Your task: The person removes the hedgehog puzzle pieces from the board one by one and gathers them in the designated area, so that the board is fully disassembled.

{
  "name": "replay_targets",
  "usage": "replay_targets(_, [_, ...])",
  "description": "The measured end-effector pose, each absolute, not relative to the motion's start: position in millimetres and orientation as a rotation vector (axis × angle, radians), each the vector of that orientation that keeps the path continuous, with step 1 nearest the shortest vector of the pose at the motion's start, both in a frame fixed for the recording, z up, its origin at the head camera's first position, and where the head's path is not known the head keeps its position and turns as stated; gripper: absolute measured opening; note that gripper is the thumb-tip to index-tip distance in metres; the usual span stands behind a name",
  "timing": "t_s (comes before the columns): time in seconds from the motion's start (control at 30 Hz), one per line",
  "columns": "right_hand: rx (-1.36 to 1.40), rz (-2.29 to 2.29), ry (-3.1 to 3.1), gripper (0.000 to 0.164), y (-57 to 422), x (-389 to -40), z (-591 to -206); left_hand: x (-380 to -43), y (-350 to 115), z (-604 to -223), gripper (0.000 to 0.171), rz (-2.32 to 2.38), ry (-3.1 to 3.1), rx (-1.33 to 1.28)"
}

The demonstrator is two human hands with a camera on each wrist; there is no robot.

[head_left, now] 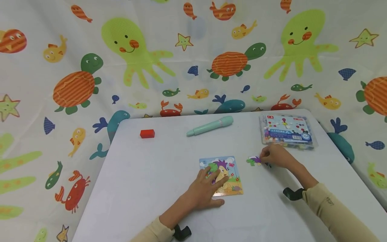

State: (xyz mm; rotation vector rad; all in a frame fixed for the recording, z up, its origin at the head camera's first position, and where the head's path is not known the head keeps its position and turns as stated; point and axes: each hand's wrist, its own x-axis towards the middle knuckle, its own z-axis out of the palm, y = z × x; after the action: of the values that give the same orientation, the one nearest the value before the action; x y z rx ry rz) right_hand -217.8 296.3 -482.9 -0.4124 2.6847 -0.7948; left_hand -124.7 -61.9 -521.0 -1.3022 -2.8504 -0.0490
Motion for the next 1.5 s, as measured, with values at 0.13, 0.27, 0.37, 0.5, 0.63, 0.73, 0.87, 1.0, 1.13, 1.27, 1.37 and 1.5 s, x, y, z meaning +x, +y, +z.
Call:
replay_targets(0.13, [-0.458,-0.743,2.724,0.005,292.1,-215.5,-479.4,-123.8,-60.7,-518.8,0.078,-0.012,-2.84,-1.292])
replay_targets(0.27, [-0.461,-0.733,2.751,0.007,284.1,-212.6,-471.2,-120.8,-58.1,-516.9,0.077,0.049,-2.82,-1.283])
replay_targets(0.37, [-0.512,-0.75,2.784,0.014,262.3,-212.3,-467.6,-117.8,-56.3,-516.5,0.078,0.097,-2.83,-1.267])
replay_targets(0.5, [-0.653,-0.771,2.799,0.018,211.2,-213.9,-473.4,-115.1,-53.7,-518.5,0.079,0.173,-2.813,-1.242])
replay_targets(0.63, [-0.864,-0.753,2.786,0.016,163.9,-213.3,-484.9,-114.0,-50.1,-521.8,0.077,0.21,-2.752,-1.247])
replay_targets(0.73, [-0.998,-0.683,2.8,0.015,141.6,-211.3,-492.7,-113.3,-47.1,-523.6,0.077,0.202,-2.742,-1.259])
replay_targets(0.87, [-1.055,-0.575,2.866,0.015,127.3,-209.7,-497.0,-112.2,-44.7,-523.9,0.078,0.197,-2.763,-1.261])
replay_targets(1.0, [-1.085,-0.463,2.922,0.015,123.4,-211.3,-497.5,-111.5,-45.4,-522.5,0.079,0.206,-2.772,-1.251])
replay_targets(1.13, [-1.161,-0.337,2.972,0.012,122.8,-214.1,-500.1,-111.6,-47.7,-522.0,0.079,0.197,-2.759,-1.253])
replay_targets(1.27, [-1.317,-0.215,3.022,0.008,121.6,-214.2,-502.3,-112.0,-50.6,-523.4,0.079,0.208,-2.747,-1.252])
replay_targets(1.37, [-1.4,-0.179,3.033,0.011,119.5,-212.4,-501.6,-111.4,-52.1,-524.0,0.078,0.213,-2.754,-1.242])
replay_targets(1.5, [-1.293,-0.337,2.956,0.011,117.4,-212.2,-499.5,-109.6,-53.4,-523.5,0.077,0.22,-2.777,-1.217])
